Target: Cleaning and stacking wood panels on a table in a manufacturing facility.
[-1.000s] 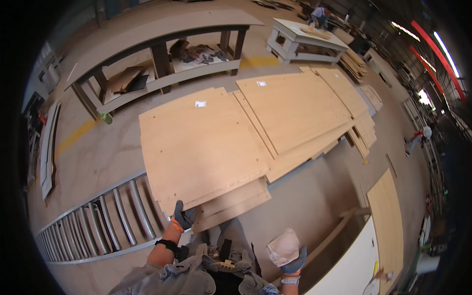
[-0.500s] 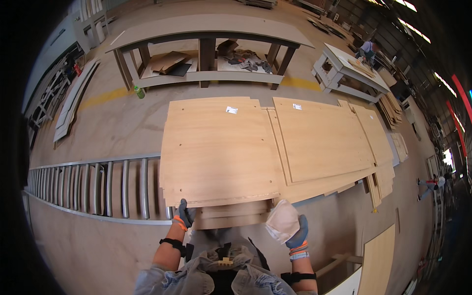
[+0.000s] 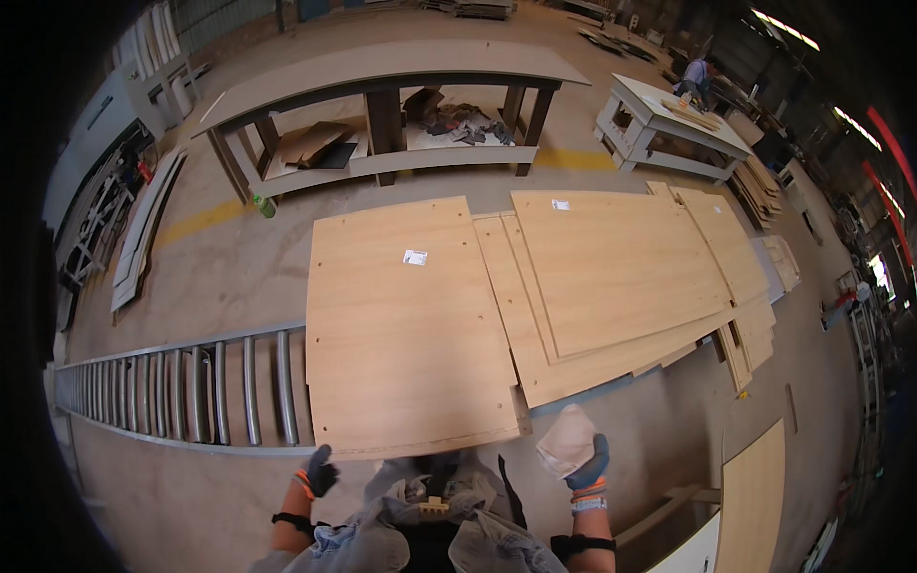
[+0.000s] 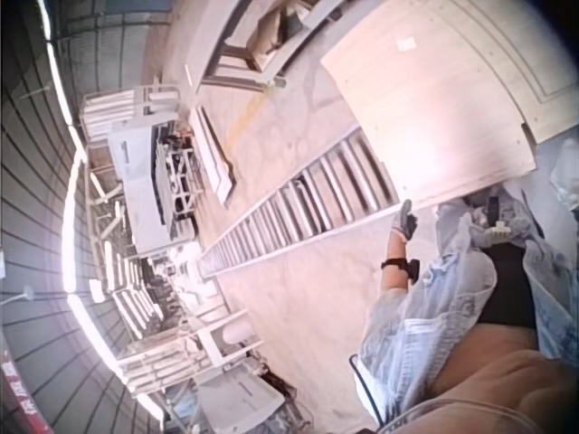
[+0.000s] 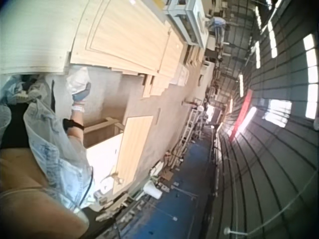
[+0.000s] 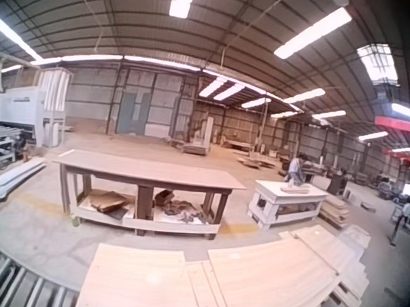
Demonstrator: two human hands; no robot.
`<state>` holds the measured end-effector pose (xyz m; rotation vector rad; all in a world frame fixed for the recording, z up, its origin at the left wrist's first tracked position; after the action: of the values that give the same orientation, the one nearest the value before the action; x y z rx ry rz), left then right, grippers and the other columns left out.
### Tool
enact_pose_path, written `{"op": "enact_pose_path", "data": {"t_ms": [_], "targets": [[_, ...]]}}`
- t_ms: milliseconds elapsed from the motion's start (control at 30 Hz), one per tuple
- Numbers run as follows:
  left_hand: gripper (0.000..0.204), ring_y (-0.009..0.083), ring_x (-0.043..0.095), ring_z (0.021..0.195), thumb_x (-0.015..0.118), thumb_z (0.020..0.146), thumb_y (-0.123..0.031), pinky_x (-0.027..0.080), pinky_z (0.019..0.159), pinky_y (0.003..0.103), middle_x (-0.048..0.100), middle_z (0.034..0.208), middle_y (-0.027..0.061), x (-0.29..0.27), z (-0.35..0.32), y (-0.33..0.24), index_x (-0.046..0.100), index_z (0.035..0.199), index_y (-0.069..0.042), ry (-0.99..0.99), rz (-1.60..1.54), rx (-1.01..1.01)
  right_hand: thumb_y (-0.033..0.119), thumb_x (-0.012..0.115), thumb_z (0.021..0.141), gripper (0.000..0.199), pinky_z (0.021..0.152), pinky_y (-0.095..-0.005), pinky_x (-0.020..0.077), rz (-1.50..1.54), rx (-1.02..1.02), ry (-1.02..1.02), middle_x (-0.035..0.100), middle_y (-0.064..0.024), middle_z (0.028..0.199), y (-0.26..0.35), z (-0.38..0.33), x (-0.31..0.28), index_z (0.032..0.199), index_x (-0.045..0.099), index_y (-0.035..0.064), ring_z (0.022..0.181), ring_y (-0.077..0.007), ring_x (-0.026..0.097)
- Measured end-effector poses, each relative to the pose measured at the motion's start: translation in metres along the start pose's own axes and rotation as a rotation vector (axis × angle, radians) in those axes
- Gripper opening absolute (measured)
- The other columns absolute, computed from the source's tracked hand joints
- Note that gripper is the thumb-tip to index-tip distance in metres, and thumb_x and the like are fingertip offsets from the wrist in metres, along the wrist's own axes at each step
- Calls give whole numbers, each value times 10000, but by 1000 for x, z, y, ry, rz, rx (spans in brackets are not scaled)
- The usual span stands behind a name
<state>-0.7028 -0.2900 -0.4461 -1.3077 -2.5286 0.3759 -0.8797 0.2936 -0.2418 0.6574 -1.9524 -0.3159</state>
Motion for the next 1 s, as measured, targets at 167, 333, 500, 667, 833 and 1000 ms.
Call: {"op": "enact_pose_path", "data": {"t_ms": [167,333,500,667,833,1000], "targets": [[410,220,554,852,482,918,-362,461,780,360,560,984,116,35,-171,-216,568,1114,-11,-219,705,1279,466,409,856,634,996,-498,398,-29,41,-16,509,-128,1306,-18,28,-28,1343,441,62,1174,-334,504],[215,242,481,746,422,914,-233,432,713,383,482,780,93,208,-516,-285,487,821,-51,496,146,1660,478,424,843,653,1004,-513,394,-38,85,35,492,-136,1329,-31,57,-11,1347,432,63,1194,-341,491],[217,206,529,722,479,879,-252,441,698,348,536,773,96,264,-614,-217,523,847,-41,-352,871,2251,503,426,845,682,1010,-523,385,-24,182,87,478,-141,1343,-47,55,15,1364,404,61,1203,-348,481],[152,174,522,658,535,833,-213,434,673,320,528,711,55,373,-622,-205,533,814,-63,208,1209,2183,495,408,847,672,1010,-518,379,-57,75,-43,494,-145,1326,-29,54,-35,1354,420,54,1189,-353,490],[103,143,515,595,591,788,-175,426,647,291,520,649,15,386,-646,-205,544,781,-84,416,1301,2080,473,388,845,653,1006,-514,386,25,77,17,504,-143,1313,-29,52,-38,1343,437,54,1179,-352,498],[98,111,508,531,647,743,-136,418,622,262,512,587,-26,366,-682,-212,555,748,-105,560,1345,1930,477,391,834,653,1003,-523,385,22,74,-18,516,-133,1299,-39,57,-33,1343,442,72,1175,-350,500]]}}
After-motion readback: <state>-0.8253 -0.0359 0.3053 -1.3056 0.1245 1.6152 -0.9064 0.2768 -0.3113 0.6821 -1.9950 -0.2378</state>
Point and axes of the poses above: each hand's wrist, its own z-axis towards the middle knuckle, its own x-axis out of the palm, y = z × x, the point moved 10 cm from there along z, towards the middle knuckle
